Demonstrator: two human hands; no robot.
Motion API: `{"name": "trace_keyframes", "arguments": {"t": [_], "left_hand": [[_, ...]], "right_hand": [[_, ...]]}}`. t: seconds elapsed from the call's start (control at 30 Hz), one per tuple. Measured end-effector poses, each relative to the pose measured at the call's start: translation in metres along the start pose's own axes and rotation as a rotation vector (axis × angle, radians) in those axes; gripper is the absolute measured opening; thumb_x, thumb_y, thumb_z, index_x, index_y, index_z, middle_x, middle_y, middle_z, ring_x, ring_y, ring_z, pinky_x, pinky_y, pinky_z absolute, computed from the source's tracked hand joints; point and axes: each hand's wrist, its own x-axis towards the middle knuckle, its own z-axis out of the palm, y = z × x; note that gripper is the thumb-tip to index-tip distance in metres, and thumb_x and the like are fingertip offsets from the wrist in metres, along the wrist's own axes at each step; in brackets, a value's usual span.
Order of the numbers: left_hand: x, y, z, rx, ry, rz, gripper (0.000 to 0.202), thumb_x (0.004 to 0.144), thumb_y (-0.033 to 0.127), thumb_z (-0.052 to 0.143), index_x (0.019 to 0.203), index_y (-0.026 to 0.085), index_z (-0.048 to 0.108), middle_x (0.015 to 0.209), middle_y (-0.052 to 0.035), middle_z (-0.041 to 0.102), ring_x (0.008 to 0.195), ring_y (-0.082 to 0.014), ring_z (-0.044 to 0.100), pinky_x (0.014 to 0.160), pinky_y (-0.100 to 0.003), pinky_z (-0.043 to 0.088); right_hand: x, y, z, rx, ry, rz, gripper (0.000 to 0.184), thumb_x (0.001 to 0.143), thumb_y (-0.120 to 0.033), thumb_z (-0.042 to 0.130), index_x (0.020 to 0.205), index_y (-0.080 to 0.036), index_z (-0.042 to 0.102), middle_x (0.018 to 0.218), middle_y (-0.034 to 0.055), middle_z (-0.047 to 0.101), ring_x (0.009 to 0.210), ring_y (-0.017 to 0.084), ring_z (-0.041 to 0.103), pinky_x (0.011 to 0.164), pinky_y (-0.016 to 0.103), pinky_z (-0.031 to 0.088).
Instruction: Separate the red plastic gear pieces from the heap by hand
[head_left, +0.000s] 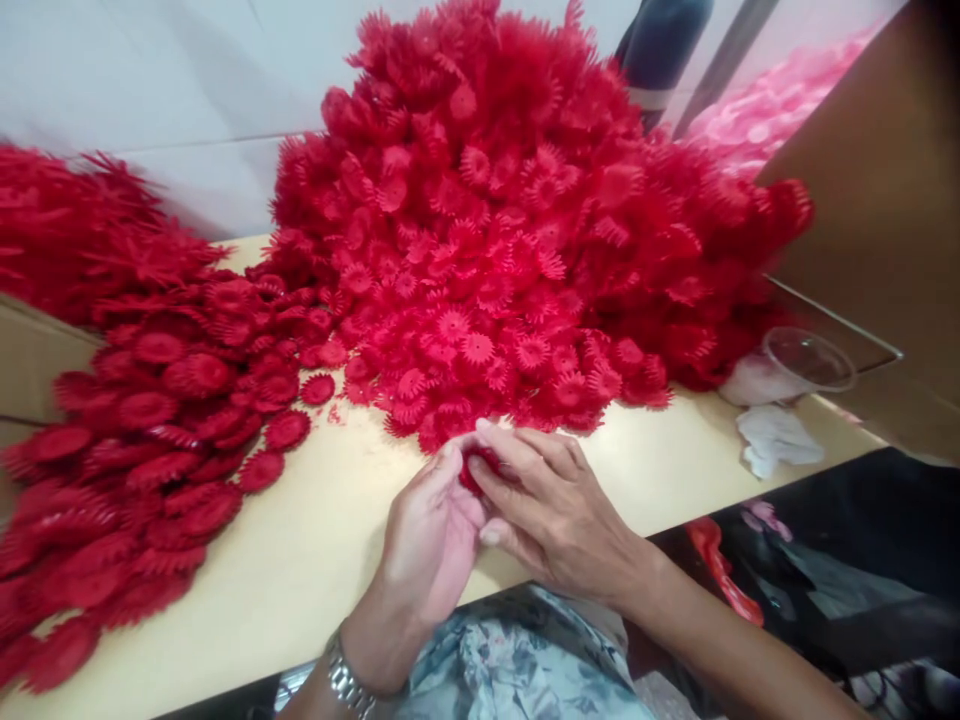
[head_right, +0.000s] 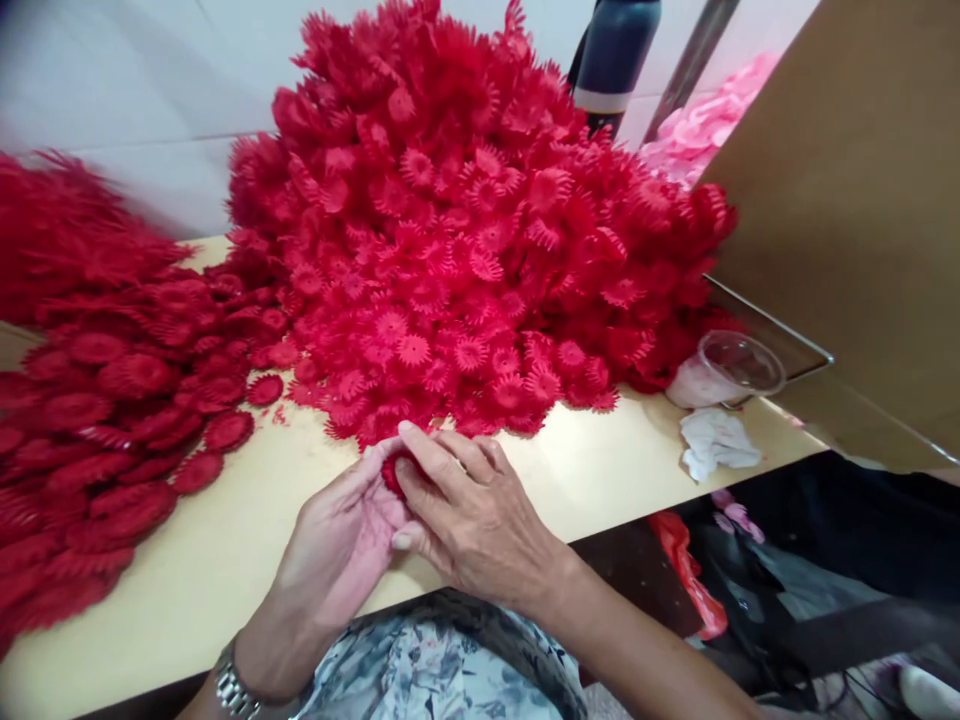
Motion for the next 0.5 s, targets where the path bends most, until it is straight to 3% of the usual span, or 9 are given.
{"name": "trace_keyframes", "arguments": {"t": [0.13, 0.27, 0.5], "left_hand": [[-0.001, 0.0, -0.005, 0.041, 0.066, 0.022, 0.024, 0.089, 0.018, 0.04, 0.081, 0.014, 0.062, 0.066, -0.0011, 0.06, 0.046, -0.0095, 0.053, 0.033, -0.018, 0.038], [-0.001, 0.0, -0.011, 0.094, 0.049, 0.151, 0.023, 0.089, 0.018, 0.041, 0.083, 0.011, 0.062, 0.076, -0.0063, 0.062, 0.067, -0.0128, 0.06, 0.051, -0.018, 0.046], [-0.006, 0.001, -0.016, 0.164, -0.034, 0.114, 0.017, 0.083, 0.017, 0.049, 0.095, 0.014, 0.061, 0.089, -0.008, 0.065, 0.07, -0.014, 0.06, 0.055, -0.022, 0.049]], "right_hand": [[-0.006, -0.002, 0.003, -0.007, -0.013, -0.014, 0.04, 0.088, -0.038, 0.046, 0.123, -0.021, 0.053, 0.139, 0.0103, 0.04, 0.123, 0.026, 0.035, 0.094, 0.042, 0.035], [-0.008, -0.003, -0.001, -0.002, 0.012, 0.012, 0.033, 0.085, -0.036, 0.05, 0.115, -0.025, 0.058, 0.138, 0.0128, 0.04, 0.12, 0.029, 0.04, 0.09, 0.045, 0.037], [-0.002, -0.007, 0.001, 0.039, 0.069, 0.097, 0.032, 0.085, -0.033, 0.049, 0.111, -0.017, 0.061, 0.132, 0.0196, 0.045, 0.116, 0.03, 0.046, 0.086, 0.047, 0.041]]}}
